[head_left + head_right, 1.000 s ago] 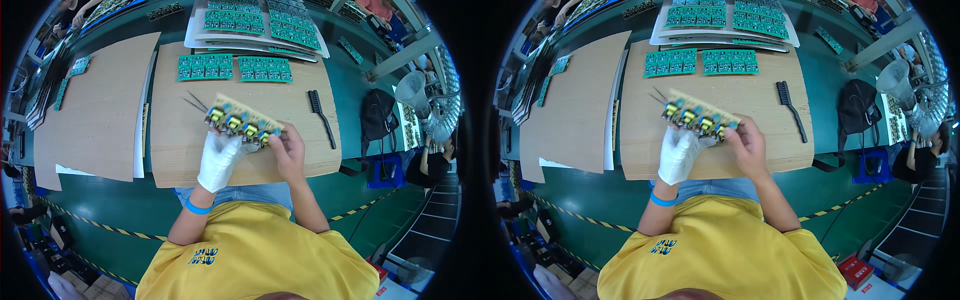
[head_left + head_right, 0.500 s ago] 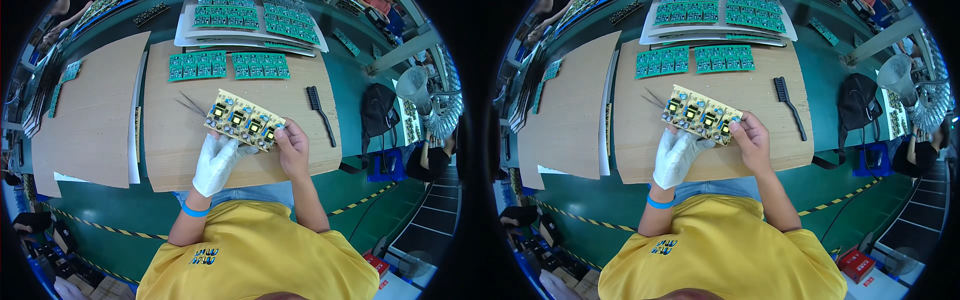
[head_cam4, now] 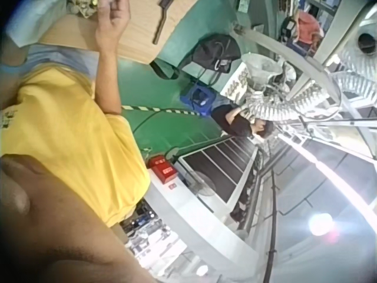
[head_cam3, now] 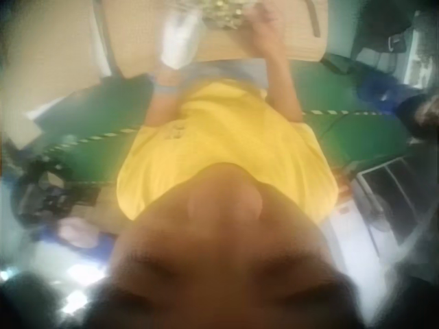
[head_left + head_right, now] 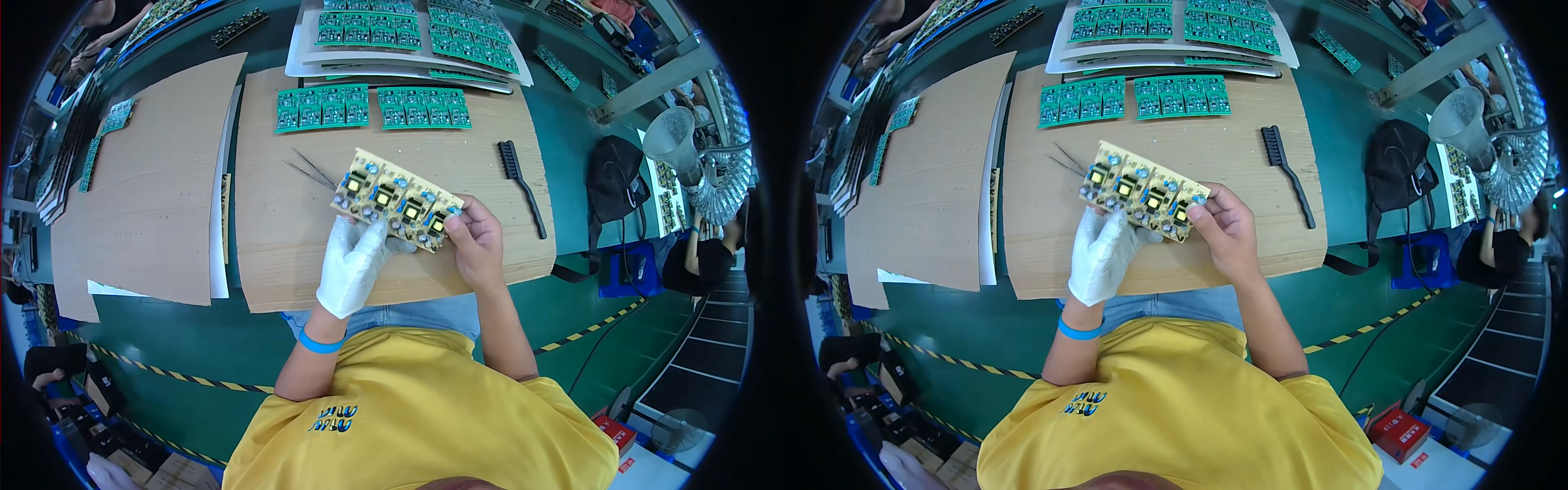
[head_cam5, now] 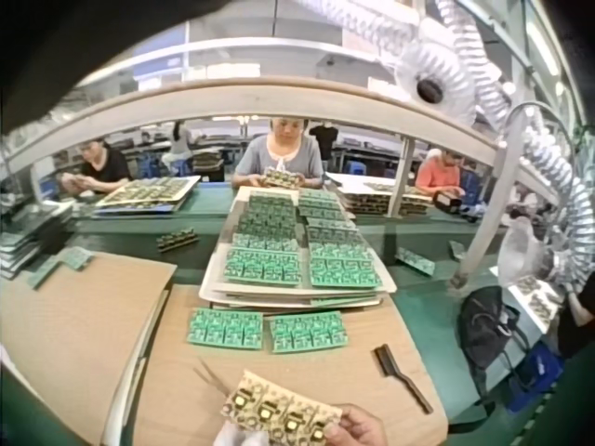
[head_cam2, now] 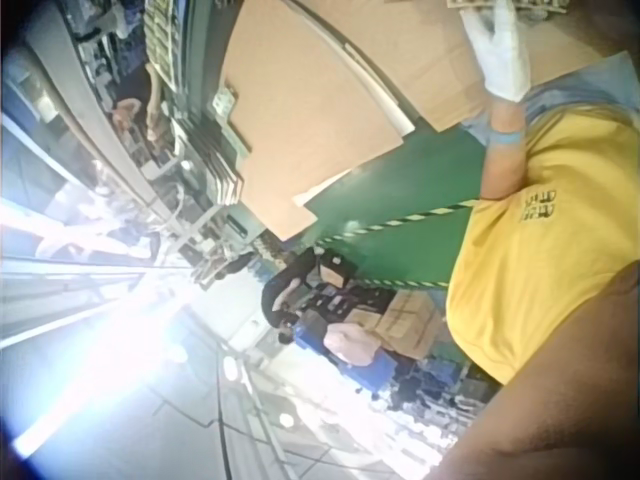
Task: Cleaning circuit boards with a brush and tweezers at an electronics assembly station.
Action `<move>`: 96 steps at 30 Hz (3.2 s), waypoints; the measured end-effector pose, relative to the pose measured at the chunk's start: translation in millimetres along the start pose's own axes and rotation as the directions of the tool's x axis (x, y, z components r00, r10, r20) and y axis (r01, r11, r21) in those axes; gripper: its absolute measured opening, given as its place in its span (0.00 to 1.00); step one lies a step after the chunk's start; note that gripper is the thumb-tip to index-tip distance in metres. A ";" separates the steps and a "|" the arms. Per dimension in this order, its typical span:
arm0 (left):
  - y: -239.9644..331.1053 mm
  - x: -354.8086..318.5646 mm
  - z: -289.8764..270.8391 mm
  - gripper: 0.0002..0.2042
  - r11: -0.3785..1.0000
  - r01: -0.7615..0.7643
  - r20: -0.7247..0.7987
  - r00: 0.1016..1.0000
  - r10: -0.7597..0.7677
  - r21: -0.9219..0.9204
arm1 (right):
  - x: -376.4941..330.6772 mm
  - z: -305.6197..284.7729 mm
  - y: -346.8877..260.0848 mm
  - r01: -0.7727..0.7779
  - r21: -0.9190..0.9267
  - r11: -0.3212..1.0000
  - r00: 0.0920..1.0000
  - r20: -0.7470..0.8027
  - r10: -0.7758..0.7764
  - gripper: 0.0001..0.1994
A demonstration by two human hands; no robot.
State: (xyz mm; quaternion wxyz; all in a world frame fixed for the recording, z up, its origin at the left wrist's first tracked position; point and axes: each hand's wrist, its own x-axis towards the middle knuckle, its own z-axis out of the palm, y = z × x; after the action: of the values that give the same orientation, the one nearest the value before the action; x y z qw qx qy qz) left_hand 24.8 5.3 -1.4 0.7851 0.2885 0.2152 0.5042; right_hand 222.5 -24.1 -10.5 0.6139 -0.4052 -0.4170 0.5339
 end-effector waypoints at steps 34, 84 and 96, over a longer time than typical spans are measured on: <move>9.8 -37.6 -19.2 0.30 0.970 -0.138 -0.156 0.973 0.171 0.202 | 16.3 48.2 -63.6 -0.029 -0.447 0.894 0.999 -0.036 0.014 0.09; -12.2 -32.9 -20.1 0.20 0.613 -0.240 -0.099 0.879 0.467 0.753 | -12.1 111.0 -102.1 0.660 -0.659 -0.360 0.751 0.575 0.324 0.11; 1.4 -36.6 -15.0 0.29 0.890 -0.196 -0.193 0.936 0.295 0.412 | -8.3 72.1 -102.9 0.405 -0.886 -0.226 0.908 0.419 -0.016 0.05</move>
State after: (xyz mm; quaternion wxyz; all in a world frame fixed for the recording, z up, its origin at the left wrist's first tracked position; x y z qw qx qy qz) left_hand -0.2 -24.3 -9.8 0.6087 0.3966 0.3689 0.5798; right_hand 186.4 -39.0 109.1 0.1035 -0.5755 -0.8099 -0.0477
